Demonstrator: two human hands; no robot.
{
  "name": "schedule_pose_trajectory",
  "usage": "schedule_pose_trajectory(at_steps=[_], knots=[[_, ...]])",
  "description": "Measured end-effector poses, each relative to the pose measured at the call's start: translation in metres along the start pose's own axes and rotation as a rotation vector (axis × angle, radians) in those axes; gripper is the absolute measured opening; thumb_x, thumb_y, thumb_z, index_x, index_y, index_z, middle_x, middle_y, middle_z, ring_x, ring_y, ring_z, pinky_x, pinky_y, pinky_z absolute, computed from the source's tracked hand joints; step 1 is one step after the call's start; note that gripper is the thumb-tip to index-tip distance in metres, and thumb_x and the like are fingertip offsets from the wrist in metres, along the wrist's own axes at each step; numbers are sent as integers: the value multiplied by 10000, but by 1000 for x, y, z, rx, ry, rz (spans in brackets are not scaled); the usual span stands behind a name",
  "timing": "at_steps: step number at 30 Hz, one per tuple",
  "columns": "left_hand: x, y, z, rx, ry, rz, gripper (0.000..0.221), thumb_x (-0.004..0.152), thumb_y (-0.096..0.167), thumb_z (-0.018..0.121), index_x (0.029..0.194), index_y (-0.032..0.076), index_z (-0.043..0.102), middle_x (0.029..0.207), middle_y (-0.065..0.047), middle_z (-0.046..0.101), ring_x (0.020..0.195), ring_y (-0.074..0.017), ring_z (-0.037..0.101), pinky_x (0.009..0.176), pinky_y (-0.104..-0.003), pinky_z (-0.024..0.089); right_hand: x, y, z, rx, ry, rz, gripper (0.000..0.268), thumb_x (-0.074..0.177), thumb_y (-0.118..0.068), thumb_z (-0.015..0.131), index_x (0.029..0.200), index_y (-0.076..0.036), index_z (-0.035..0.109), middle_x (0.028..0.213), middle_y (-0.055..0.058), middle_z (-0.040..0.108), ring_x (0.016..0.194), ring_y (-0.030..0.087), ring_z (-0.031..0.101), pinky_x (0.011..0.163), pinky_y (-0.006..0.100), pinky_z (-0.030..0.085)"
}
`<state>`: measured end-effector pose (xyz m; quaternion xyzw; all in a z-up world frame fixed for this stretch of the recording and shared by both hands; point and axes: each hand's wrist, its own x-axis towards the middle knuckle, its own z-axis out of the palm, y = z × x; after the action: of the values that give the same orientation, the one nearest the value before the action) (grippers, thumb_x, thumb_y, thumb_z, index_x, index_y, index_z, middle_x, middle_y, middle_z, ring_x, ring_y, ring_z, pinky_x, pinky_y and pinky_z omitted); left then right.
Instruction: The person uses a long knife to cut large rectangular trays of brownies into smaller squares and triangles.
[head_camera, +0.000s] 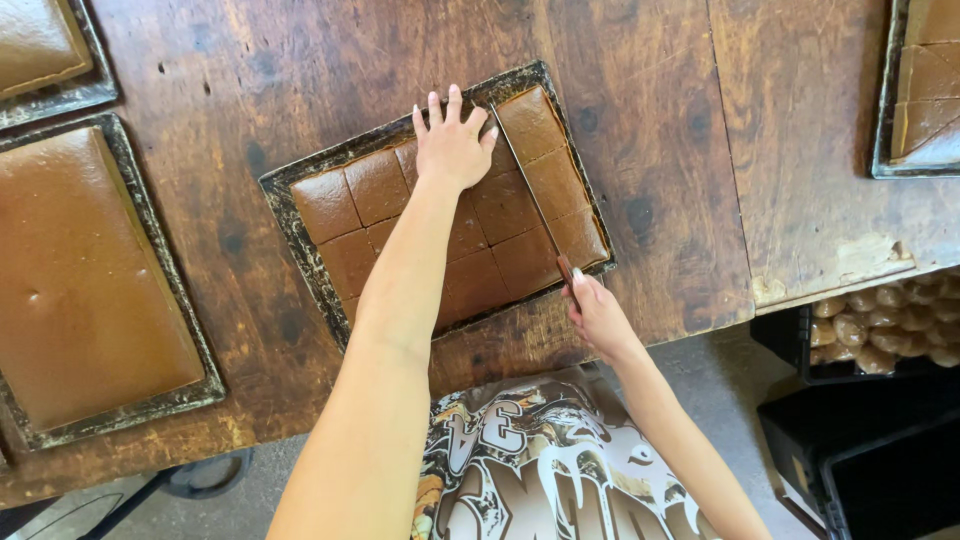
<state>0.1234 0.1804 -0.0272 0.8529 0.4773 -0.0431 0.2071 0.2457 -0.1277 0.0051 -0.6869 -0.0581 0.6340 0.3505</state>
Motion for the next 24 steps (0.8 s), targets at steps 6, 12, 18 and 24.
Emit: schedule_pose_trajectory(at_steps=[6,12,18,24], knots=[[1,-1,-4,11,-19,7,446,1017,496,472,1363,236,580,1650,-181,240,1520,-467,183,1212,-652,91,10,6,3,7,-53,-153,377,1069,-450,419,975,-111,556,572,-38,420,409,61,319,364,263,250],[1,0,-1,6,-32,12,439,1011,484,487,1358,234,585,1649,-195,231,1510,-486,176,1203,-654,88,-9,20,-4,-16,15,-42,364,1050,-455,412,969,-140,574,555,-44,403,392,74,304,350,273,237],[5,-1,-1,43,-56,2,445,1020,498,464,1362,237,579,1652,-186,240,1516,-475,195,1218,-652,66,-21,63,-20,-12,-26,-206,460,1143,-457,414,946,-59,535,600,-42,429,455,58,357,399,249,277],[3,7,-16,66,-100,-3,559,1026,550,456,1479,222,457,1653,-199,213,1517,-490,141,1212,-669,4,-43,79,-28,12,-5,-36,389,1072,-434,387,1010,-95,568,567,-44,416,400,68,333,362,255,274]])
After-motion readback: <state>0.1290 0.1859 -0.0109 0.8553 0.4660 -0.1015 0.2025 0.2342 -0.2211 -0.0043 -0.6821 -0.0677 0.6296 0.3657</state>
